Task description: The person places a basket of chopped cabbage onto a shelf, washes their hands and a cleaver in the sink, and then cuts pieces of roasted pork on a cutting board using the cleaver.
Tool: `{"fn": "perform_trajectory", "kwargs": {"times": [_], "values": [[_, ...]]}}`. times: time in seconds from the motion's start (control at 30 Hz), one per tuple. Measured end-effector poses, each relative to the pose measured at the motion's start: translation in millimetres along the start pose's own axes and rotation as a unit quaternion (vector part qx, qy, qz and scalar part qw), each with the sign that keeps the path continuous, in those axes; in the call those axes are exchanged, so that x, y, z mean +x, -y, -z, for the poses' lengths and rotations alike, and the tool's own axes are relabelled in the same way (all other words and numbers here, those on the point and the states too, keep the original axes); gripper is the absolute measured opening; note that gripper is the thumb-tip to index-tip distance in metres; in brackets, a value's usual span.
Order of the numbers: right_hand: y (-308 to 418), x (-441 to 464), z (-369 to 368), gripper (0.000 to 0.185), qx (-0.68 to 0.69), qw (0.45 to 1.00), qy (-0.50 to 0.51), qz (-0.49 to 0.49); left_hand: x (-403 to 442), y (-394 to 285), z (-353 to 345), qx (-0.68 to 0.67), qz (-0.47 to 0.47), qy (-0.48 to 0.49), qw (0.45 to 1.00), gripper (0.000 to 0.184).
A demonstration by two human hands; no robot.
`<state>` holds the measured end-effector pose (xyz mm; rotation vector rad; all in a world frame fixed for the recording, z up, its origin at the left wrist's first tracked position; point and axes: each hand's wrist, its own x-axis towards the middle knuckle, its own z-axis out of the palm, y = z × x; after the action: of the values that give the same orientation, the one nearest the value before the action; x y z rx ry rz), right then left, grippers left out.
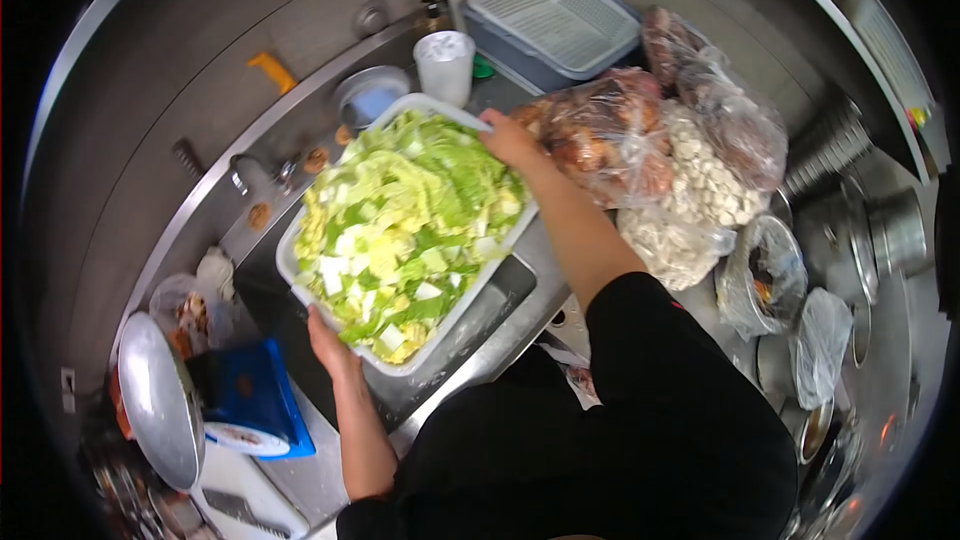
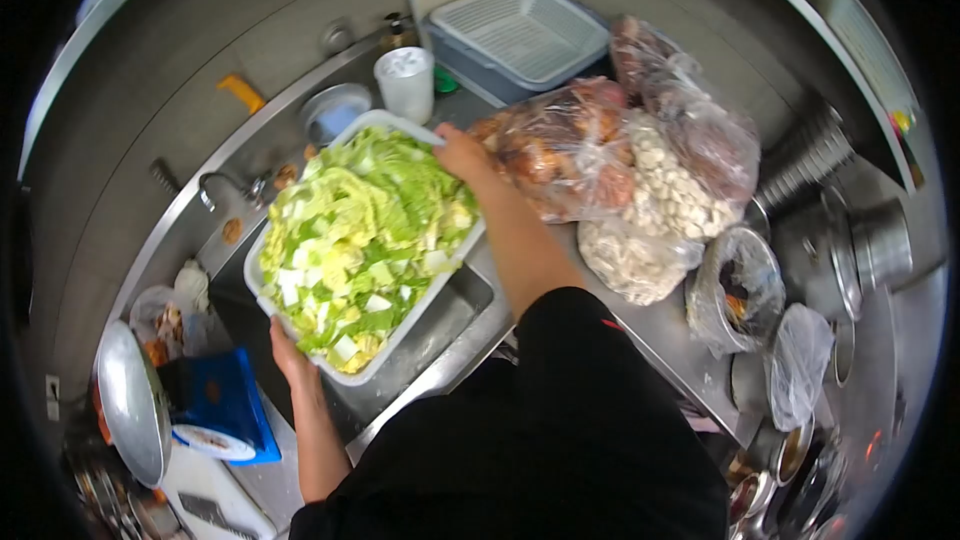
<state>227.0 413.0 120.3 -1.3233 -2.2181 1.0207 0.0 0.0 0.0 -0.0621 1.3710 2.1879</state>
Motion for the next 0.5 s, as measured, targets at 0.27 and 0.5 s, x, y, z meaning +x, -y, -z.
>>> {"fn": "perform_trajectory", "kwargs": {"times": [0.27, 0.5], "values": [[3.1, -15.4, 15.6, 0.032, -0.068, 0.996, -0.051, -0.003, -23.7, -12.2, -26.2, -0.021, 0.06, 0.01, 0.998, 0.046], [7.0, -15.6, 19.0, 0.03, -0.073, 0.997, -0.022, -0.016, -29.5, -12.2, -27.3, -0.035, 0.051, 0.046, 0.997, 0.046]]}}
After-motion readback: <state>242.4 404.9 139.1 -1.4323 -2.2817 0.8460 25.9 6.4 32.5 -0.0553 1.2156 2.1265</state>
